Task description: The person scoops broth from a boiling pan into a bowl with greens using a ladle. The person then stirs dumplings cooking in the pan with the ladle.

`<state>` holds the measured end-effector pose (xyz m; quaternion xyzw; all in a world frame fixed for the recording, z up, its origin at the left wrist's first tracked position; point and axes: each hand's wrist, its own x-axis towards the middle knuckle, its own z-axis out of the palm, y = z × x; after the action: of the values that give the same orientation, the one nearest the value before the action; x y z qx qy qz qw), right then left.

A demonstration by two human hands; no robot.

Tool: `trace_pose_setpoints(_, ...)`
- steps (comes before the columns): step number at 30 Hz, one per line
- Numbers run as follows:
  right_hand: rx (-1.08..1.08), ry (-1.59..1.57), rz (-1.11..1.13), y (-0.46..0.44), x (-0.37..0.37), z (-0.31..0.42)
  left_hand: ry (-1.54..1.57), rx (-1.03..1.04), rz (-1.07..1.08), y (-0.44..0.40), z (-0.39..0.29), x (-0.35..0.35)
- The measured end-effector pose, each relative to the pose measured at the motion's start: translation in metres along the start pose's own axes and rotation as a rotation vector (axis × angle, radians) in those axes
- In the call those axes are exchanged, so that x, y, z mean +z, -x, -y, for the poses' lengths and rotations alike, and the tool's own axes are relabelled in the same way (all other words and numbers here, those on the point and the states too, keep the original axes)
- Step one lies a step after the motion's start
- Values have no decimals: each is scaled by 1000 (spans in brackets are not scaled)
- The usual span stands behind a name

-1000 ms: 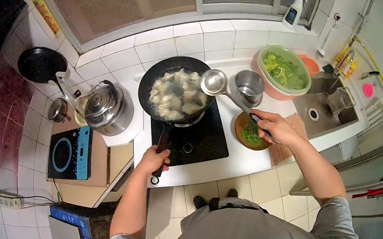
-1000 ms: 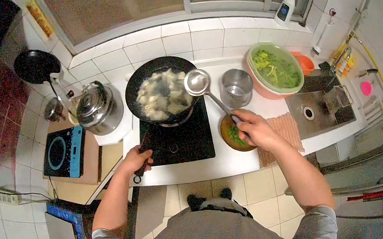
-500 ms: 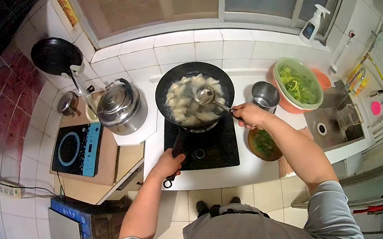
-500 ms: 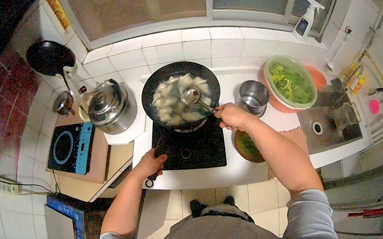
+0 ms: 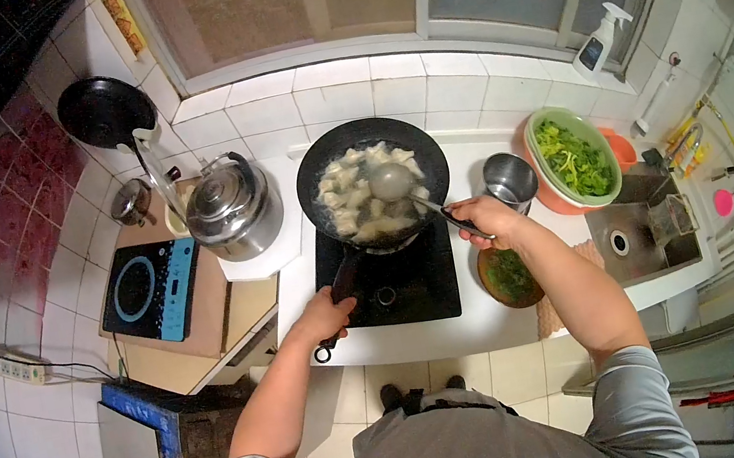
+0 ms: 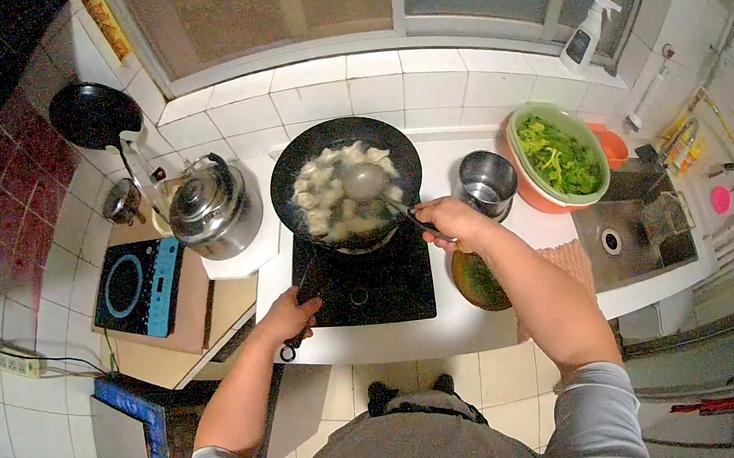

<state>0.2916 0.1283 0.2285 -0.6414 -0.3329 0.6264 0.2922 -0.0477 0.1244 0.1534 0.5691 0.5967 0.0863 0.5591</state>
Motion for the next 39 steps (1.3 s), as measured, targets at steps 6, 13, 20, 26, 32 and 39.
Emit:
trace_pose_setpoints(6,-8,-56,16,20,-3,5,34,26,7,1,0,0)
trace_pose_setpoints(13,-5,-50,16,37,-6,-1,15,6,17,9,-9,0)
trace_pose_setpoints(20,-14,-51,14,54,-12,-6,-1,1,-5,10,-10,1)
trace_pose_setpoints(26,-47,-64,35,73,-19,-5,6,-26,-21,8,-9,1)
trace_pose_setpoints(32,-74,-74,12,95,-33,-12,5,-26,-24,11,-12,1)
trace_pose_setpoints(39,-91,-142,-67,150,-53,-30,26,-16,-3,7,-7,0)
